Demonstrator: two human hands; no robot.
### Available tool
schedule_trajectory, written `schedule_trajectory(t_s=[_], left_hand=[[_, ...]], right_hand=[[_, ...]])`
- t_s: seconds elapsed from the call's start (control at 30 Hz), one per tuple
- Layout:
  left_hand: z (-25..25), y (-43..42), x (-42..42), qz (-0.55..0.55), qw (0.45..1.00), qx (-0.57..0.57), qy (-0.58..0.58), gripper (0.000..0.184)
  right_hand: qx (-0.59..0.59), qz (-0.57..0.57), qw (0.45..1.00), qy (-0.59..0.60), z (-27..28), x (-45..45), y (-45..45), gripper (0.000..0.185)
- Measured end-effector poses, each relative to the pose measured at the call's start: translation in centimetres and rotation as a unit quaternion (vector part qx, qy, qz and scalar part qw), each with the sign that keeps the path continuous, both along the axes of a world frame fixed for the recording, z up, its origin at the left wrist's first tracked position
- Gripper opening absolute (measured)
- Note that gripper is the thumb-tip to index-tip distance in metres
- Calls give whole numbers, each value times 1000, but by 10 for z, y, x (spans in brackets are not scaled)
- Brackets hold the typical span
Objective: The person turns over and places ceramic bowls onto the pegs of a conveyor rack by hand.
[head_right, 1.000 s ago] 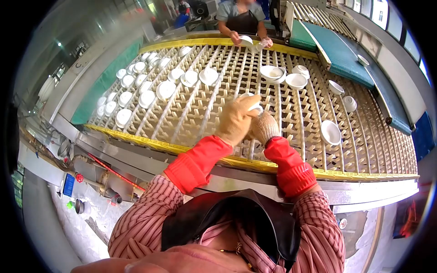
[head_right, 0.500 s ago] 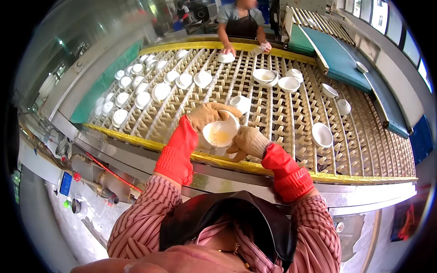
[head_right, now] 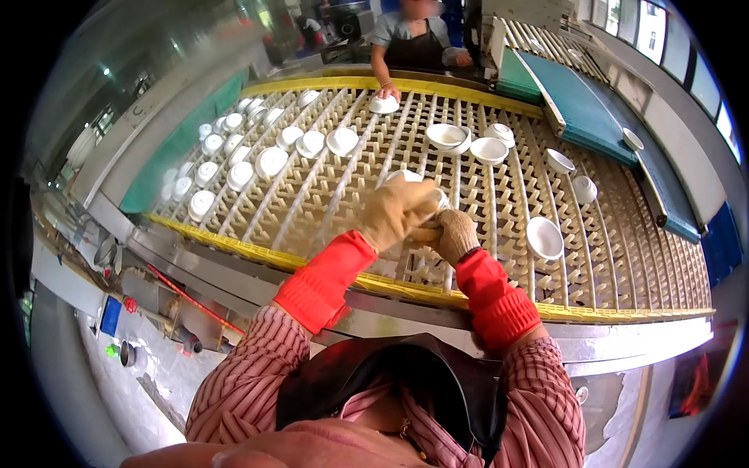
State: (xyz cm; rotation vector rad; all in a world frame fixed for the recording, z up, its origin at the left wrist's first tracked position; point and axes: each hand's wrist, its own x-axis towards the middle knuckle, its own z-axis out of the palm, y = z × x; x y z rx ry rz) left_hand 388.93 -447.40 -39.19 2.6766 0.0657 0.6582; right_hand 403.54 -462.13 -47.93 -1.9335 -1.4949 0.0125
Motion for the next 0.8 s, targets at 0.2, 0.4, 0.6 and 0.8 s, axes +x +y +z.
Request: schedule_trajectory(t_s=[0.2,0.4,0.6,0.8], left_hand=[[-40,-16,12,-11,997,-76,-19,41],[-78,-9,31,10,982,-190,0,37],[-56,-23,37,38,983,-105,144,39],[-61,-25,51,-44,955,-293,-4,38]], right_hand=[[-14,-55,979,-194,12,-2,-6,31],[26,-17,991,-127,3,25,-16,32],[92,54,847,522,44,25,-49,26],[263,86,776,567,50,64,-81,41]])
